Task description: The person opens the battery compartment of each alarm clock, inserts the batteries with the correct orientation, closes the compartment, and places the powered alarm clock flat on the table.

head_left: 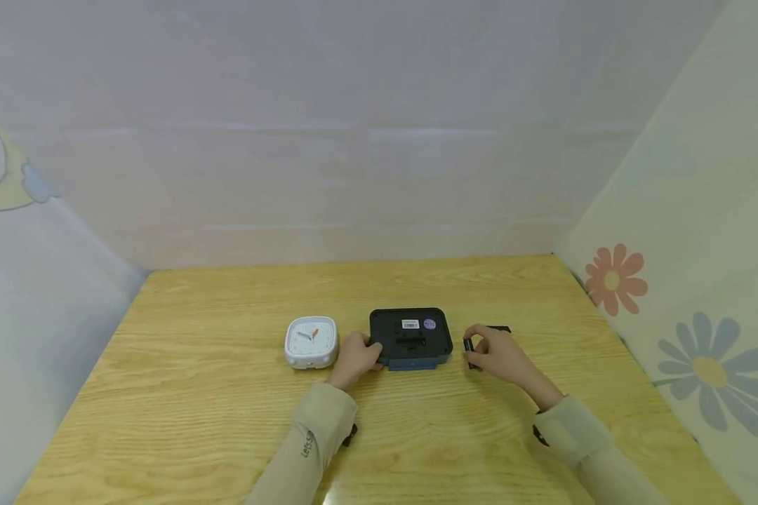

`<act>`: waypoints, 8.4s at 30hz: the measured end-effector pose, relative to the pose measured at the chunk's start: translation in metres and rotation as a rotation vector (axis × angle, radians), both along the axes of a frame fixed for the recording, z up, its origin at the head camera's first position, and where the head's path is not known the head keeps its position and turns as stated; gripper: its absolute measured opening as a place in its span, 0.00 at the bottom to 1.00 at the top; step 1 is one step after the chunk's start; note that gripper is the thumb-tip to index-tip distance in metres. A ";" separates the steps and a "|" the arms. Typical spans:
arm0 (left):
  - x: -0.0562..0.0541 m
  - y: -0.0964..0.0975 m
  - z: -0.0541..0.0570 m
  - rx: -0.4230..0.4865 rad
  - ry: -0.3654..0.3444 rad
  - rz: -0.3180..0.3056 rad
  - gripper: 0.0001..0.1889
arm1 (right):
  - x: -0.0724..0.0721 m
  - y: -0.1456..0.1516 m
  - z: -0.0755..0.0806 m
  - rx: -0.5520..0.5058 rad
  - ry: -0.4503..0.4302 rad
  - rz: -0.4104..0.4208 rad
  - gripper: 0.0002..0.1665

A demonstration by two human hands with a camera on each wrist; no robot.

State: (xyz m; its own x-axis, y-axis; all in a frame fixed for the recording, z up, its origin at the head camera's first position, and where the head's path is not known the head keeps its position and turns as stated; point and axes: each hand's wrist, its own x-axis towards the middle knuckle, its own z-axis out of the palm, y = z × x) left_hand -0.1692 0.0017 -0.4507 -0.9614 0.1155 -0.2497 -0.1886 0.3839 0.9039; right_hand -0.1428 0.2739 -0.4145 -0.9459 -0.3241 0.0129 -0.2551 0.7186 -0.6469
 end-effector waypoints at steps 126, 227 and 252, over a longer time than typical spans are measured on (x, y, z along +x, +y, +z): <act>0.000 -0.002 0.002 0.083 -0.041 -0.012 0.18 | -0.030 -0.073 -0.013 0.039 0.144 -0.104 0.07; -0.001 -0.004 0.001 0.100 -0.027 -0.044 0.16 | -0.050 -0.076 -0.004 0.171 -0.023 -0.115 0.13; -0.002 -0.003 0.002 0.104 -0.043 -0.032 0.16 | -0.031 -0.032 -0.006 0.043 0.184 -0.037 0.04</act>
State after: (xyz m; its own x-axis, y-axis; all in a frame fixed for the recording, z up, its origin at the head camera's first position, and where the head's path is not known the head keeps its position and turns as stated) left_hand -0.1714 -0.0013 -0.4492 -0.9455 0.1736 -0.2753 -0.2169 0.2947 0.9307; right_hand -0.1737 0.2421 -0.4200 -0.9403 -0.2929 0.1736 -0.3388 0.7558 -0.5602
